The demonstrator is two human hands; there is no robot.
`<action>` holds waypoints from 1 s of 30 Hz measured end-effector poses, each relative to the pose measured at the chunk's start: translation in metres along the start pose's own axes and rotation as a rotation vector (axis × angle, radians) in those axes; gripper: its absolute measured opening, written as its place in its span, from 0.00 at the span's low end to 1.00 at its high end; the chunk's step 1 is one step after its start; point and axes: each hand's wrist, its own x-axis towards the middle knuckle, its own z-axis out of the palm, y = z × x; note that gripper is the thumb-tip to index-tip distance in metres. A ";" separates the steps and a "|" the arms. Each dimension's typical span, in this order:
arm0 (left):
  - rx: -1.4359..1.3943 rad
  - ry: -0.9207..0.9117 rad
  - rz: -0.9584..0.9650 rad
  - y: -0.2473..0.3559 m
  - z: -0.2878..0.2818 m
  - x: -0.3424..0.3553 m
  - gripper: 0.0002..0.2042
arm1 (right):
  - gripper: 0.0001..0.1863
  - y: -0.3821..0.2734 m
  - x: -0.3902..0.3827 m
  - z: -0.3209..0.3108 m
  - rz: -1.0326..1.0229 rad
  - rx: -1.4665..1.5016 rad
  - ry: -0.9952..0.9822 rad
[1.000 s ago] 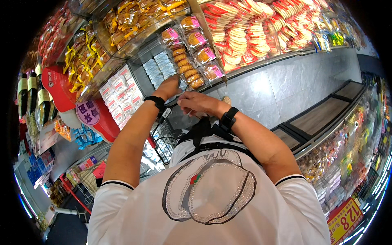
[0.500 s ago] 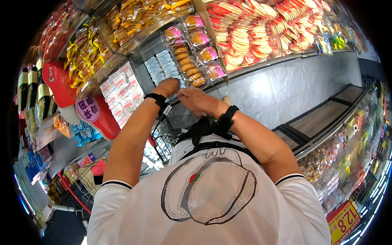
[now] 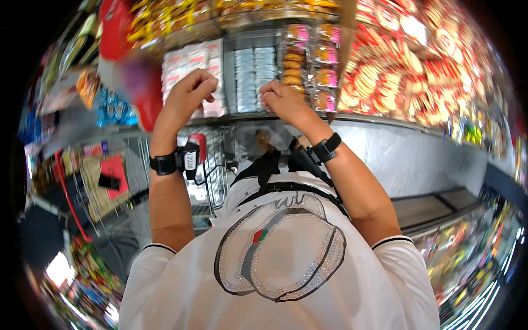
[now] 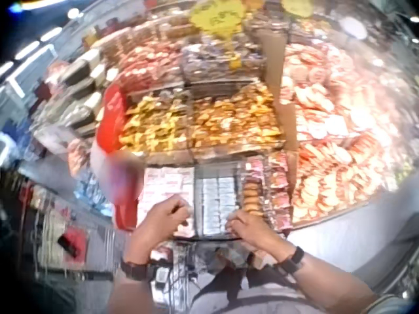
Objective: The person repeatedly picks up small white packages from a shopping cart and places them onto a store shelf. They arrange the items in neat rows, filling gaps in the display. The person occasionally picks up items from the shelf to inspect them before placing them back.
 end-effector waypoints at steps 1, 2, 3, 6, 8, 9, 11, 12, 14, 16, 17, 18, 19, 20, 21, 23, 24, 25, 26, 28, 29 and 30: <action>-0.016 0.051 -0.015 -0.002 -0.011 -0.018 0.11 | 0.15 0.000 0.002 0.002 -0.001 0.024 -0.033; -0.050 0.112 -0.091 -0.002 -0.022 -0.038 0.11 | 0.14 0.001 0.002 0.008 -0.026 0.027 -0.011; -0.131 0.168 -0.091 -0.012 -0.030 -0.055 0.11 | 0.14 -0.001 0.003 0.012 -0.002 0.036 -0.040; -0.247 0.292 -0.203 -0.056 -0.050 -0.103 0.12 | 0.14 -0.004 0.008 0.022 0.037 0.060 -0.121; -0.244 0.342 -0.336 -0.096 -0.056 -0.127 0.12 | 0.14 -0.007 0.010 0.030 0.069 0.061 -0.171; -0.245 0.360 -0.400 -0.118 -0.055 -0.137 0.13 | 0.15 -0.008 0.009 0.033 0.087 0.060 -0.188; -0.221 0.346 -0.463 -0.171 -0.047 -0.148 0.13 | 0.15 -0.008 0.011 0.037 0.100 0.048 -0.214; -0.188 0.279 -0.516 -0.201 -0.042 -0.146 0.14 | 0.15 -0.007 0.012 0.038 0.107 0.041 -0.220; -0.167 0.226 -0.600 -0.244 -0.023 -0.130 0.13 | 0.15 -0.004 0.012 0.037 0.131 0.054 -0.210; -0.103 0.138 -0.644 -0.290 -0.004 -0.103 0.14 | 0.14 0.003 0.016 0.033 0.159 0.073 -0.191; -0.054 0.094 -0.646 -0.313 0.005 -0.088 0.16 | 0.14 0.005 0.016 0.031 0.170 0.066 -0.179; 0.049 0.132 -0.503 -0.359 0.018 -0.085 0.18 | 0.14 0.002 0.016 0.035 0.175 0.058 -0.192; 0.171 0.181 -0.366 -0.405 0.030 -0.084 0.20 | 0.14 -0.002 0.018 0.038 0.178 0.051 -0.207; 0.303 0.251 -0.256 -0.447 0.040 -0.092 0.22 | 0.13 -0.005 0.021 0.044 0.189 0.042 -0.233; 0.399 0.138 -0.339 -0.452 0.049 -0.075 0.25 | 0.13 -0.001 0.022 0.041 0.199 0.040 -0.214; 0.575 -0.057 -0.473 -0.433 0.059 -0.044 0.29 | 0.13 0.004 0.020 0.036 0.212 0.046 -0.163; 0.650 -0.135 -0.531 -0.410 0.063 -0.028 0.31 | 0.13 0.006 0.017 0.033 0.217 0.042 -0.141; 0.676 -0.158 -0.503 -0.400 0.061 -0.025 0.29 | 0.13 0.007 0.014 0.032 0.217 0.039 -0.130; 0.699 -0.177 -0.486 -0.399 0.061 -0.026 0.28 | 0.13 0.008 0.012 0.032 0.220 0.036 -0.131; 0.792 -0.220 -0.420 -0.397 0.061 -0.025 0.22 | 0.13 0.014 0.014 0.032 0.225 0.037 -0.125; 0.864 -0.239 -0.373 -0.400 0.060 -0.026 0.20 | 0.13 0.015 0.014 0.035 0.227 0.039 -0.127; 0.845 -0.230 -0.378 -0.403 0.060 -0.026 0.20 | 0.13 0.014 0.013 0.037 0.226 0.039 -0.123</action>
